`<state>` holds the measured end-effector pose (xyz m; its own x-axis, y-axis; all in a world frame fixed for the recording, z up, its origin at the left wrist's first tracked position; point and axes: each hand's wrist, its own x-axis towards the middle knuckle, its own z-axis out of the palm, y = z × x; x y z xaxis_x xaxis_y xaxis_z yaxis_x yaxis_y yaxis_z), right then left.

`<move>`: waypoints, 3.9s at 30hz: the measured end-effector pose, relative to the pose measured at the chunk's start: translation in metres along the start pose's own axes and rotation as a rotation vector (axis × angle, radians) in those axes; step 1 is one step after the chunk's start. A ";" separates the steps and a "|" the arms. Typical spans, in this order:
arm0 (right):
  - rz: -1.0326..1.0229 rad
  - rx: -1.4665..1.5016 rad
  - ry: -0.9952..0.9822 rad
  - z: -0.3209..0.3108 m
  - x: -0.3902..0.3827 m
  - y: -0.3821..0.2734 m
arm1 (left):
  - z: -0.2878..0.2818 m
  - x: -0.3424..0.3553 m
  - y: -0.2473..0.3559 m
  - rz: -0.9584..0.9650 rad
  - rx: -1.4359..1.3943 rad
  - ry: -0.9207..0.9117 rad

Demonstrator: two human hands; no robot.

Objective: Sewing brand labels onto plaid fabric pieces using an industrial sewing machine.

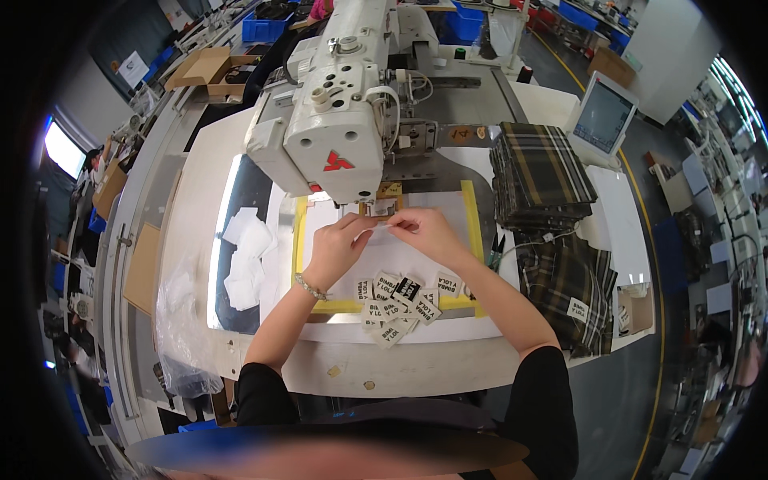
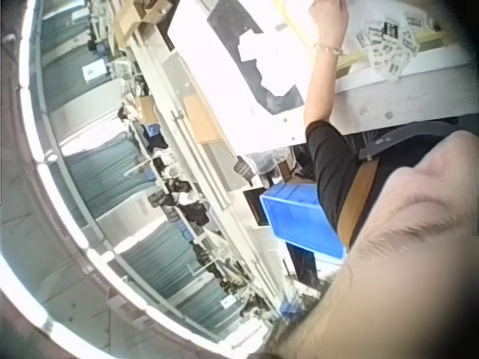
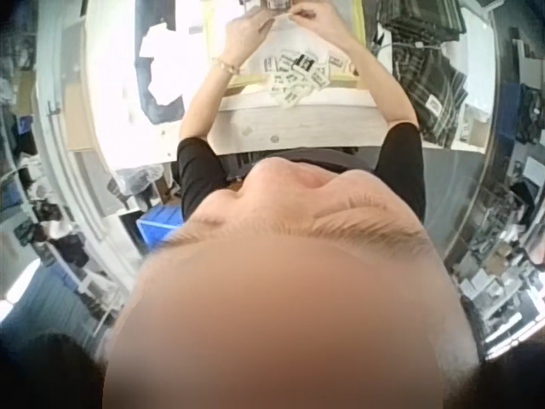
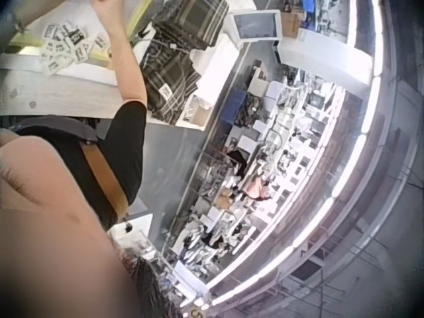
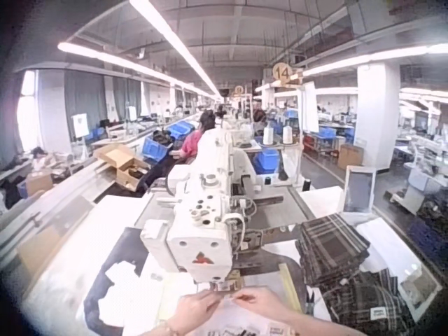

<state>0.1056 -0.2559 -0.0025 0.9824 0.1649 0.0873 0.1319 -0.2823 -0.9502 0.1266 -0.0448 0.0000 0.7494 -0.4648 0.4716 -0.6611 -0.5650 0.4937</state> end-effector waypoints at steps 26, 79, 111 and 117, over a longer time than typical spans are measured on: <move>-0.402 -0.349 -0.003 0.006 -0.001 0.041 | 0.023 -0.002 -0.033 0.280 -0.144 -0.037; -0.631 -0.706 0.116 0.010 -0.005 0.041 | 0.014 -0.003 -0.028 0.236 -0.041 -0.168; -0.559 -0.839 0.126 0.017 -0.009 0.031 | 0.017 -0.009 -0.012 0.230 0.119 -0.247; -0.579 -0.831 0.083 0.018 -0.009 0.032 | 0.017 -0.011 -0.014 0.205 0.104 -0.261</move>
<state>0.0988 -0.2491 -0.0395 0.7403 0.4274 0.5188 0.6093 -0.7527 -0.2493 0.1285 -0.0436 -0.0247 0.5944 -0.7270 0.3438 -0.8017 -0.5019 0.3247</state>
